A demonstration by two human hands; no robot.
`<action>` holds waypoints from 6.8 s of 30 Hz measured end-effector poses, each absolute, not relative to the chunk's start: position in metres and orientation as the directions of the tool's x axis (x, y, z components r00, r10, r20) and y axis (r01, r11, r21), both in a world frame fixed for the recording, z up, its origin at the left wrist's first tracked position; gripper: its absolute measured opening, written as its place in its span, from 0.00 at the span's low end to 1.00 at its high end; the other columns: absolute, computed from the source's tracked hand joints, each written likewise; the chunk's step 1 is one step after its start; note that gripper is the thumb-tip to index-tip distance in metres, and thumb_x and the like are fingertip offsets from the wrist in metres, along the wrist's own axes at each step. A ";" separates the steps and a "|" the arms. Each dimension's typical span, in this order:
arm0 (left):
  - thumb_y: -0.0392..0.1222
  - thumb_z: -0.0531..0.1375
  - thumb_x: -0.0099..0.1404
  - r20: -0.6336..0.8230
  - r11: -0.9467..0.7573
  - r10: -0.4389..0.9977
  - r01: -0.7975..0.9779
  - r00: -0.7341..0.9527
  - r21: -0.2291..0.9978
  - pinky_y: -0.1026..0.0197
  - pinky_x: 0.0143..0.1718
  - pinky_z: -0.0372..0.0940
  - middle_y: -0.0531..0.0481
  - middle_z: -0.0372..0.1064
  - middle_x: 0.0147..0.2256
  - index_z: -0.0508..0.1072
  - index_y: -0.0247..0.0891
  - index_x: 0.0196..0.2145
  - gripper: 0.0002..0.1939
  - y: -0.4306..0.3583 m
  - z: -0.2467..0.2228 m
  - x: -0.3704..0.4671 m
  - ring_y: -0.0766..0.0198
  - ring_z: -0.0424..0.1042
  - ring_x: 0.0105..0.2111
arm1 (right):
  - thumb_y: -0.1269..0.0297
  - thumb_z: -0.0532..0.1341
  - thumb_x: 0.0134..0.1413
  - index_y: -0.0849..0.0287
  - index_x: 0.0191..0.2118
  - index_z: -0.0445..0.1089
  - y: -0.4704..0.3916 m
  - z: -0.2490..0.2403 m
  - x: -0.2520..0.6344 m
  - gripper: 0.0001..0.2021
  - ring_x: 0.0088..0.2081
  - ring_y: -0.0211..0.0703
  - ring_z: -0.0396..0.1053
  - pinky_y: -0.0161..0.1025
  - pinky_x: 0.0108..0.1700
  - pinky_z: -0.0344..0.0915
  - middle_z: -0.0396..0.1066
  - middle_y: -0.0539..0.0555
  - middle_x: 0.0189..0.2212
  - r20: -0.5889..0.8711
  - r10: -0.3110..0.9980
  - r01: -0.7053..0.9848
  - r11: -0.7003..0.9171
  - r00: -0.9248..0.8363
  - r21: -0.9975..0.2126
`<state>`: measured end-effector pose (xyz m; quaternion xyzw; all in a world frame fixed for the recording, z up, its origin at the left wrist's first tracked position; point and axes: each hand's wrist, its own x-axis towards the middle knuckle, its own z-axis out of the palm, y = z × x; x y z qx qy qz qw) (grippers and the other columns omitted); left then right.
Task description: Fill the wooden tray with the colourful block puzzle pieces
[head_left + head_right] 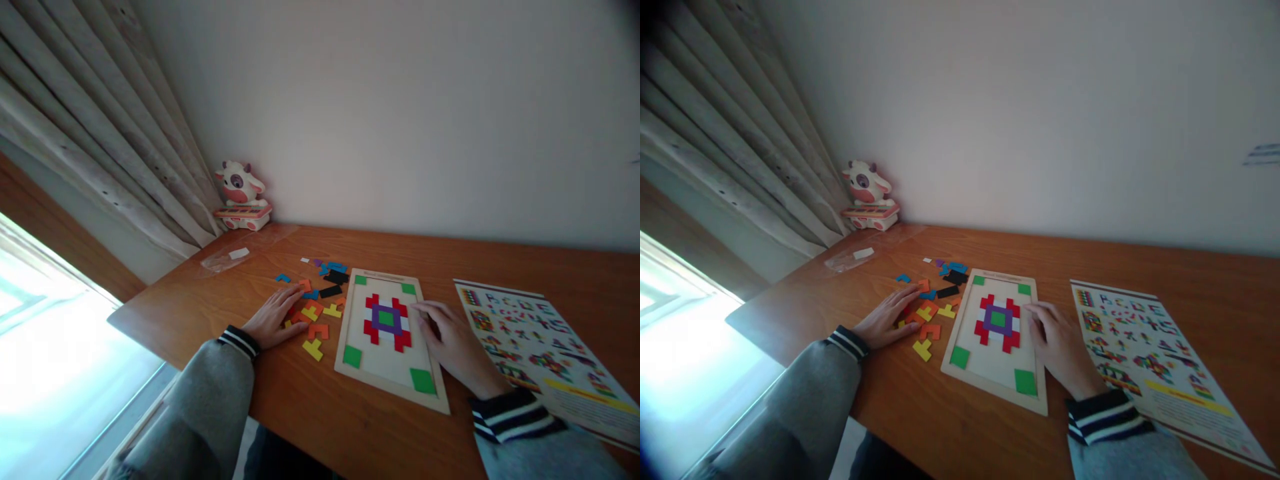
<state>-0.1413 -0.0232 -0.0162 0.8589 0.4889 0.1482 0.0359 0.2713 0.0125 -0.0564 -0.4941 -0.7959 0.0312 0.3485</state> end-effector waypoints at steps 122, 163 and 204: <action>0.36 0.62 0.66 0.619 -0.799 0.587 0.495 0.521 0.341 0.57 0.40 0.72 0.47 0.78 0.38 0.75 0.42 0.44 0.09 -0.099 -0.014 -0.032 0.60 0.76 0.38 | 0.61 0.61 0.62 0.53 0.49 0.71 -0.140 -0.033 0.174 0.11 0.42 0.49 0.74 0.47 0.45 0.75 0.74 0.56 0.40 0.459 0.857 0.652 0.488 -0.233 -0.580; 0.38 0.61 0.68 0.600 -0.915 0.399 0.256 0.693 0.312 0.61 0.41 0.72 0.48 0.80 0.35 0.76 0.37 0.41 0.06 -0.094 -0.024 -0.020 0.63 0.77 0.36 | 0.75 0.58 0.61 0.58 0.46 0.75 -0.132 -0.031 0.198 0.12 0.40 0.44 0.75 0.40 0.45 0.76 0.78 0.53 0.39 0.601 0.612 0.522 0.779 -0.513 -0.348; 0.38 0.60 0.67 0.594 -0.837 0.507 0.522 0.624 0.166 0.57 0.37 0.70 0.49 0.79 0.35 0.79 0.38 0.36 0.07 -0.046 -0.010 -0.008 0.60 0.76 0.35 | 0.71 0.58 0.62 0.59 0.47 0.76 -0.086 -0.023 0.203 0.12 0.46 0.48 0.73 0.48 0.50 0.70 0.78 0.57 0.46 0.536 0.706 0.726 0.649 -0.464 -0.227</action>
